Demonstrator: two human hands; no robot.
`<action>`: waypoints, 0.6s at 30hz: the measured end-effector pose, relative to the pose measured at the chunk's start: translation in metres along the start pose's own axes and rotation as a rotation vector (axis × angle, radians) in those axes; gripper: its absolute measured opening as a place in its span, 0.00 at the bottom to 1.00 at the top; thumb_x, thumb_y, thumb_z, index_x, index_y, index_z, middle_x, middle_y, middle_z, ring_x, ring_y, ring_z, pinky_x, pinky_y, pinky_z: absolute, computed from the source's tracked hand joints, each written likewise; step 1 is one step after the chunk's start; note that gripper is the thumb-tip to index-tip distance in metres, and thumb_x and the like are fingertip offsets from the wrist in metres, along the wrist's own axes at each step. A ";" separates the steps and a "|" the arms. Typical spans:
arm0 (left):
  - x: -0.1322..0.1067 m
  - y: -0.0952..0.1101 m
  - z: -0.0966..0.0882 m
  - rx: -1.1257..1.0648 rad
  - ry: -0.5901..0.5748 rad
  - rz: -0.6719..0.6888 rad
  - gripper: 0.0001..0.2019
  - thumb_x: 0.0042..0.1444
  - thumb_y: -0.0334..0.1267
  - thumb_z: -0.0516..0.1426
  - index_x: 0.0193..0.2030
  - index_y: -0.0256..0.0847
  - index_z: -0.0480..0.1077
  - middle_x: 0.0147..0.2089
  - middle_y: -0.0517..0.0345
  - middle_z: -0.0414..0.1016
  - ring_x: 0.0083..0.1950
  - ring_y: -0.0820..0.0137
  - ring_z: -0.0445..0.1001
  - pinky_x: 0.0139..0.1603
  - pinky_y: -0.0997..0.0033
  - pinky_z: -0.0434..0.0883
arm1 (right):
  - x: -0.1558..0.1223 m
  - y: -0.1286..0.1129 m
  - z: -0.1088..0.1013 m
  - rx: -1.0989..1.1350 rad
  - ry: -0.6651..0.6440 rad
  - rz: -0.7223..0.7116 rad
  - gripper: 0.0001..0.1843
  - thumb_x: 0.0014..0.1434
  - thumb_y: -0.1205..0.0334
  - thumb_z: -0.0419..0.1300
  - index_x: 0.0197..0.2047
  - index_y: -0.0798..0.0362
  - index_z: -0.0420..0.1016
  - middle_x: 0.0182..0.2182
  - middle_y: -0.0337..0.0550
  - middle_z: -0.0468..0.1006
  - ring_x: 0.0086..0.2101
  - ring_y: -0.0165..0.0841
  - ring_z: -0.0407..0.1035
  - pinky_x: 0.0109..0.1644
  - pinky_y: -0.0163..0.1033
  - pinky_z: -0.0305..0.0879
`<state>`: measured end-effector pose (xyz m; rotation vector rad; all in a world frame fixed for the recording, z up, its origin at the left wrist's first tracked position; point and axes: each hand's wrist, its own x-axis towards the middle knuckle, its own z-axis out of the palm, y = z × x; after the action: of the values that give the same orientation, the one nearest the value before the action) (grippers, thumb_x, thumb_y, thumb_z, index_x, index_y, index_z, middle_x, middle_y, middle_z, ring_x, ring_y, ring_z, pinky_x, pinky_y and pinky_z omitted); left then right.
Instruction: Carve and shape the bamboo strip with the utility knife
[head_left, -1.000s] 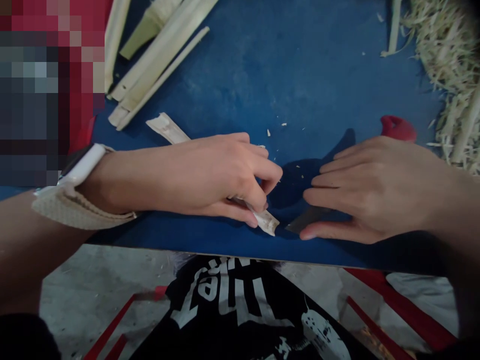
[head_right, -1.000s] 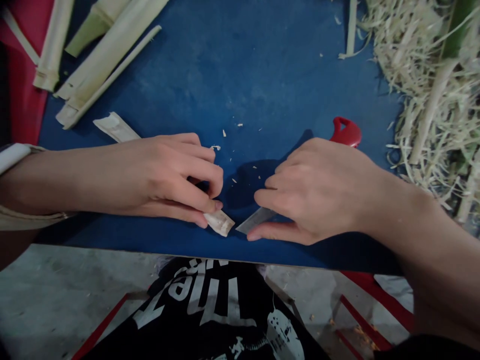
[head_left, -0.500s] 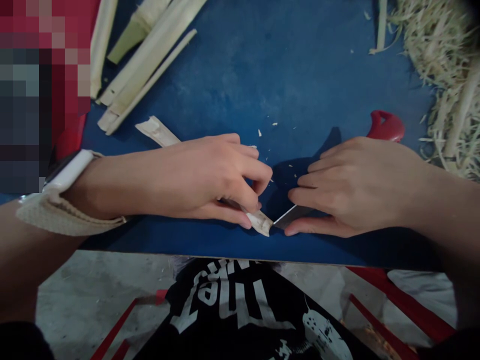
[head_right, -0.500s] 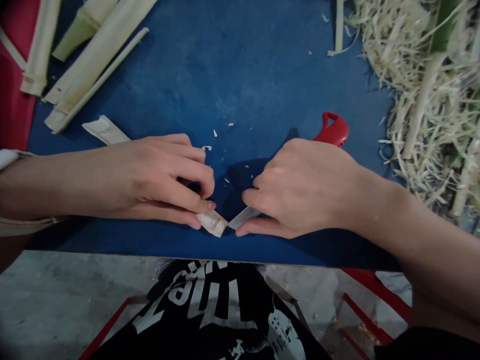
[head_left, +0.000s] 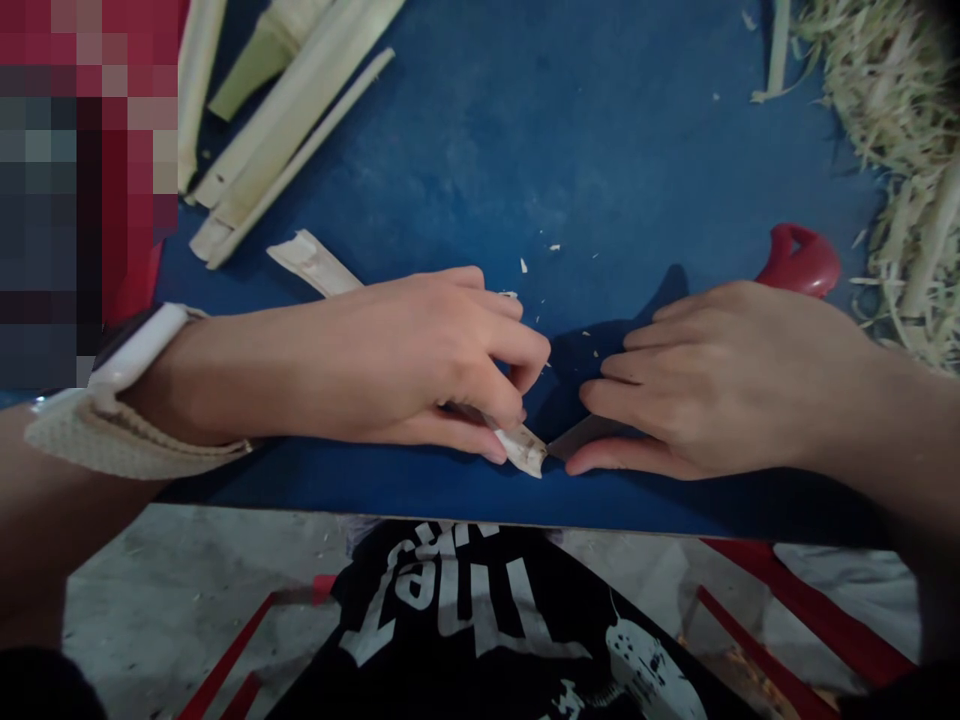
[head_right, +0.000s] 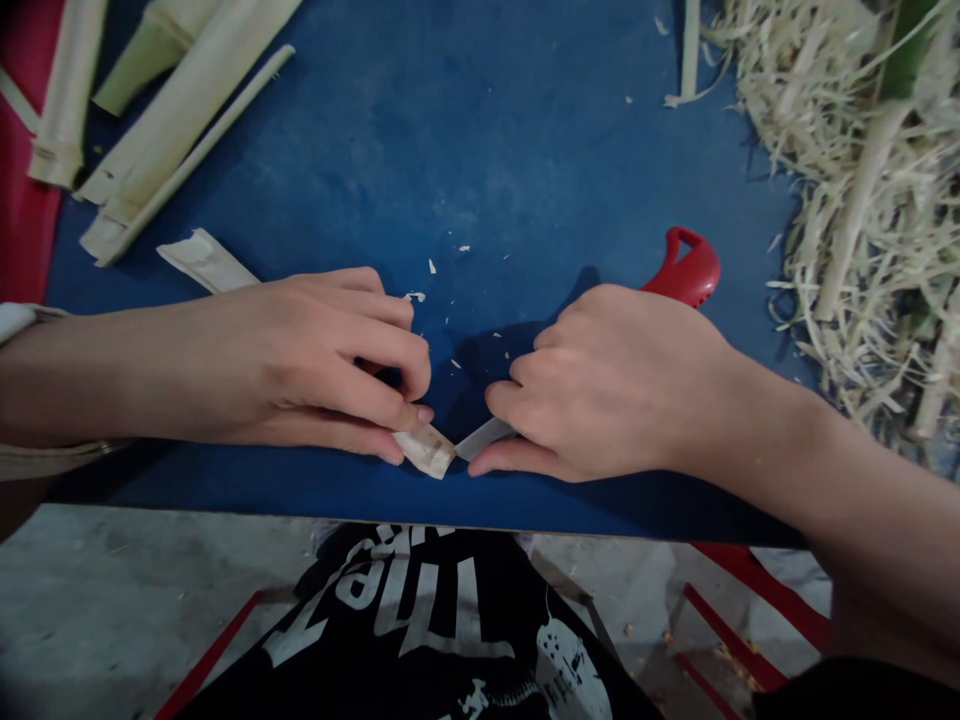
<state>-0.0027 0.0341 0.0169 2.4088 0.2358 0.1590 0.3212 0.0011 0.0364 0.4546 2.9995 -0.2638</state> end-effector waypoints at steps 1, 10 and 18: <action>0.000 0.000 0.000 0.004 -0.005 -0.003 0.08 0.84 0.44 0.74 0.49 0.57 0.95 0.50 0.63 0.92 0.45 0.65 0.84 0.55 0.55 0.70 | 0.000 0.000 0.000 0.001 0.009 0.002 0.39 0.94 0.36 0.58 0.31 0.47 0.77 0.22 0.39 0.74 0.24 0.36 0.62 0.36 0.48 0.47; -0.001 -0.002 0.001 -0.031 0.041 0.030 0.07 0.83 0.39 0.75 0.49 0.54 0.96 0.52 0.62 0.93 0.45 0.66 0.84 0.55 0.55 0.70 | -0.001 -0.004 0.006 -0.019 0.173 0.031 0.42 0.97 0.36 0.51 0.31 0.47 0.76 0.23 0.37 0.74 0.25 0.35 0.68 0.35 0.46 0.55; -0.001 -0.002 0.000 -0.028 0.000 -0.010 0.07 0.84 0.41 0.75 0.50 0.57 0.96 0.51 0.63 0.93 0.47 0.65 0.85 0.57 0.56 0.71 | -0.001 -0.012 0.005 -0.069 0.245 0.063 0.38 0.96 0.38 0.58 0.32 0.48 0.78 0.24 0.36 0.75 0.27 0.34 0.70 0.35 0.44 0.58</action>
<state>-0.0034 0.0351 0.0158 2.3795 0.2439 0.1570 0.3189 -0.0115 0.0335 0.6153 3.2111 -0.1051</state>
